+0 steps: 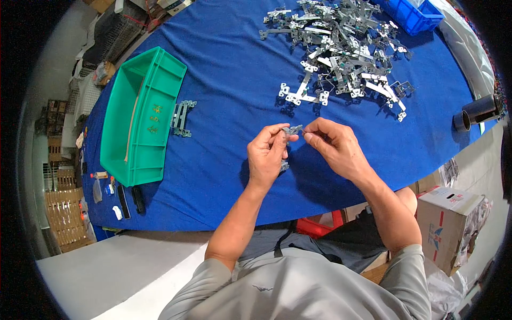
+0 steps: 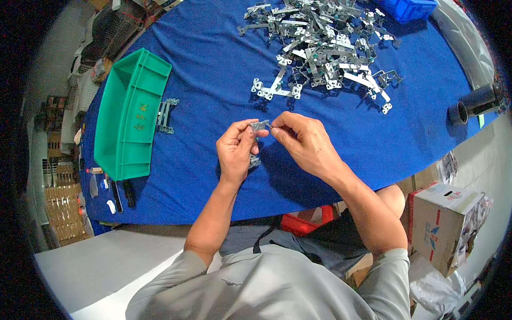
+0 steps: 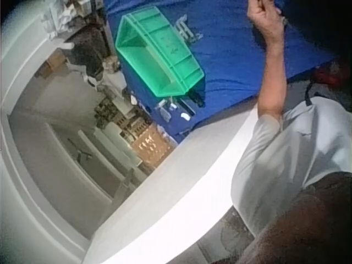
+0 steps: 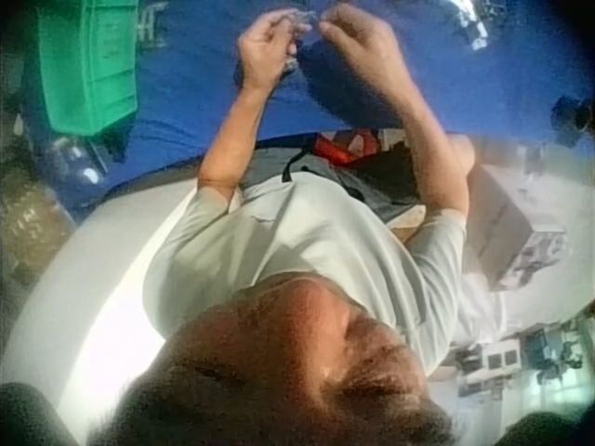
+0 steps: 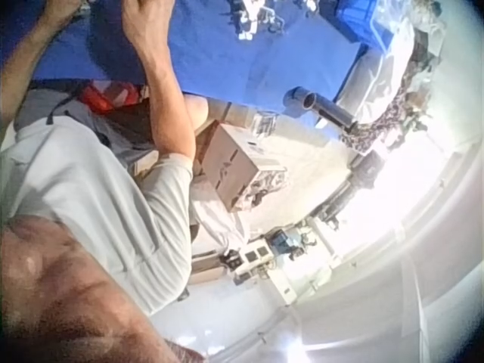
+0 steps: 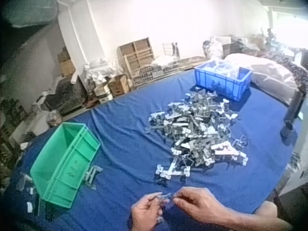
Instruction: The person picks up a metal bracket and a small metal component, fits the component into the bracket by hand, and then places the assembled unit into a green bin.
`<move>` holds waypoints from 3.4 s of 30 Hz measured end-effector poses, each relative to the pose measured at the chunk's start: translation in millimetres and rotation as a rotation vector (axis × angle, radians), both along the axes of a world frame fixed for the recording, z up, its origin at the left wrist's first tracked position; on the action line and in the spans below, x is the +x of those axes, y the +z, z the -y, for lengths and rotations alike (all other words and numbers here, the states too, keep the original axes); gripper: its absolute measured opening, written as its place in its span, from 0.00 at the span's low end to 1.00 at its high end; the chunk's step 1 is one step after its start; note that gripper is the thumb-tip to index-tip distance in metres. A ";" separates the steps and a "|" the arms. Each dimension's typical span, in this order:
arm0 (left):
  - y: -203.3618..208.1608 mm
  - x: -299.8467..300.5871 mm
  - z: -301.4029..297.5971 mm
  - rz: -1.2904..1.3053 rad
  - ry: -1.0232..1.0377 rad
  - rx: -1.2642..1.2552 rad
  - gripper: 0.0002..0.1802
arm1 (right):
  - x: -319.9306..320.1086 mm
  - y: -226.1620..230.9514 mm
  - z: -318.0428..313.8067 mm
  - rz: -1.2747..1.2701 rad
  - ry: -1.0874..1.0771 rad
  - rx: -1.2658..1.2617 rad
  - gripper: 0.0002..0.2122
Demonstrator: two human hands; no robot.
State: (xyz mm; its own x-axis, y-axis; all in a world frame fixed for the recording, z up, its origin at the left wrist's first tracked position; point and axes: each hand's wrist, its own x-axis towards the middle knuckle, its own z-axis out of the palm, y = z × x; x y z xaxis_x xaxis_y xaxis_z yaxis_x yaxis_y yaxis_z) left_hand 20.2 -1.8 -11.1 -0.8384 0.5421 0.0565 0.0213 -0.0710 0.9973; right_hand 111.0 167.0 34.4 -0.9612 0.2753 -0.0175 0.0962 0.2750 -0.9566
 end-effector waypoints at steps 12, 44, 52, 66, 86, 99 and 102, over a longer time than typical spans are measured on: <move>1.2 -1.2 0.2 -0.210 0.018 -0.080 0.13 | -0.1 -5.1 -2.0 -0.013 -0.030 0.149 0.07; 11.9 6.6 -1.1 -0.536 0.107 -0.188 0.08 | -7.3 -13.3 -14.5 0.022 -0.113 -0.175 0.07; 15.8 5.2 -2.5 -0.481 0.181 -0.171 0.08 | -3.5 -6.2 -5.9 0.208 0.066 -0.256 0.07; 11.9 5.9 -3.0 -0.489 0.083 -0.132 0.09 | 0.1 -16.5 -8.5 0.096 0.058 0.045 0.05; 13.7 8.7 -3.5 -0.547 0.044 -0.171 0.09 | -6.2 -11.5 -20.1 0.128 -0.053 -0.233 0.09; 9.3 4.0 -1.9 -0.481 0.119 -0.149 0.08 | -2.3 -15.0 -12.3 0.147 0.115 -0.051 0.06; 9.4 4.1 -0.9 -0.486 0.115 -0.143 0.08 | -2.7 -8.4 -12.7 0.214 0.098 -0.088 0.05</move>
State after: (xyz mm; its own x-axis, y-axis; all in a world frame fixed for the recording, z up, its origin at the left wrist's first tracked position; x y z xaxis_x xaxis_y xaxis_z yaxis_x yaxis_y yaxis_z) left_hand 24.3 -0.9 -1.7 -0.7885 0.4785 0.3863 0.4842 0.0957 0.8697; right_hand 108.4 179.8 26.0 -0.9550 0.1696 -0.2434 0.2762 0.2092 -0.9381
